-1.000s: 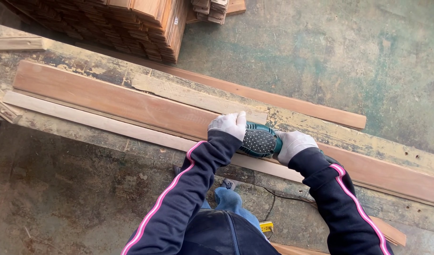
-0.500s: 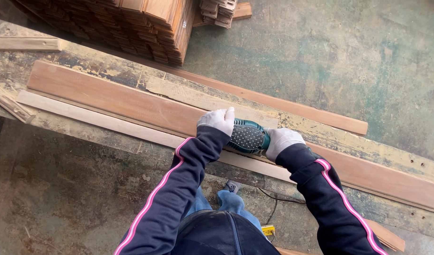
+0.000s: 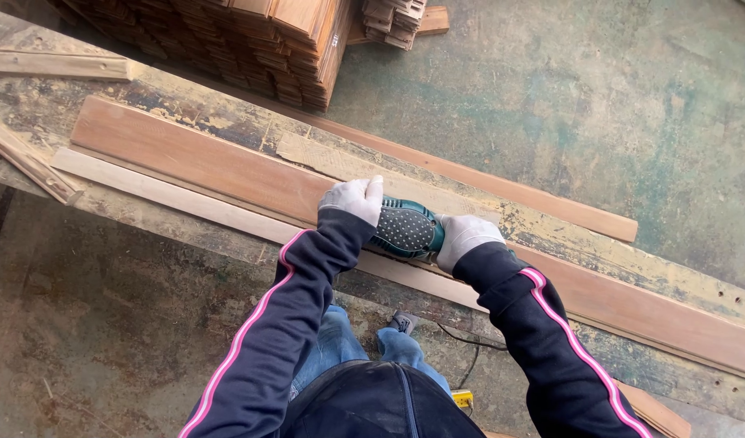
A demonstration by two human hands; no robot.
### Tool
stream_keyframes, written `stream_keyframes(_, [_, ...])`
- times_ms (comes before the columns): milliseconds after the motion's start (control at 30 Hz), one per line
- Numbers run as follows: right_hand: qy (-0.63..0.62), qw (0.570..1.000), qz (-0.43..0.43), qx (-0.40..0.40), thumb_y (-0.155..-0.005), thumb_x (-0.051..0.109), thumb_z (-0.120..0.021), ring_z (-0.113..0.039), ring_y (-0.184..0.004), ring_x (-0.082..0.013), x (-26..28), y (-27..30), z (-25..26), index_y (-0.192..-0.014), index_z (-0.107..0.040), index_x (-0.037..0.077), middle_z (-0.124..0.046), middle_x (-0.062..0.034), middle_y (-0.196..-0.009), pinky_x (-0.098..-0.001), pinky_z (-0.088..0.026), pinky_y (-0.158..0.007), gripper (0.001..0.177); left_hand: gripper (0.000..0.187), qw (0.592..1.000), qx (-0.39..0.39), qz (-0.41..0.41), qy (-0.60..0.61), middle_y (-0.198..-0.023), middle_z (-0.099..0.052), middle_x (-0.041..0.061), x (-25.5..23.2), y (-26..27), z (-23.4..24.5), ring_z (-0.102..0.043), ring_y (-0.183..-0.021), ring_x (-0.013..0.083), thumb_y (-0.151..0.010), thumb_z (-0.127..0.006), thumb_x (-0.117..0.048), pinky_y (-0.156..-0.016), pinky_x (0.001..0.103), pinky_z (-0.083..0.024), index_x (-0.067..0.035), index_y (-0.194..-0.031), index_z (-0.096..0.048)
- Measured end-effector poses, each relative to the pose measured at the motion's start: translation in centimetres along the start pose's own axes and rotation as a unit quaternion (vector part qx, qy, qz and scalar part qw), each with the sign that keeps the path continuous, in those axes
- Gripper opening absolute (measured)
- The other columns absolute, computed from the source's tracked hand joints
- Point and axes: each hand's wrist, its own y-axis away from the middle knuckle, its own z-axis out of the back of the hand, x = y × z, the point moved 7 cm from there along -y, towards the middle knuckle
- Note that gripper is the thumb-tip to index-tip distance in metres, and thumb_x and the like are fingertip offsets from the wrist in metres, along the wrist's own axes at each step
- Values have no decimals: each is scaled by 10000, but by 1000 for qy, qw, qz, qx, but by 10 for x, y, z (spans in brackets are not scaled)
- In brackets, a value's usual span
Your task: Sanding wooden planks using an orbital sander and sandpaper.
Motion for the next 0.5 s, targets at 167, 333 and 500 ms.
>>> stream_keyframes(167, [-3, 1000, 4, 9, -794, 168, -670, -740, -939, -368, 22, -10, 0, -1338, -628, 216, -755, -185, -957, -461, -588, -844, 548, 515, 1000, -6, 9, -4, -886, -745, 206, 19, -9, 20, -704, -859, 426, -981, -450, -479, -807, 515, -532, -105, -924, -798])
stream_keyframes(333, [-18, 1000, 11, 12, -786, 188, -687, -730, -960, -364, 46, -11, 7, -1312, -652, 219, -754, -176, -978, -455, -580, -866, 528, 529, 1000, 8, 21, -10, -895, -751, 200, 34, -14, 36, -712, -857, 406, -992, -441, -489, -807, 503, -537, -96, -935, -790])
stream_keyframes(500, [-15, 1000, 22, 8, -820, 248, -696, -729, -960, -363, 65, -18, 12, -1283, -667, 210, -755, -171, -977, -458, -579, -861, 465, 540, 1000, 5, 22, -22, -891, -752, 198, 47, -23, 53, -712, -850, 403, -1000, -435, -490, -810, 501, -531, -85, -940, -787])
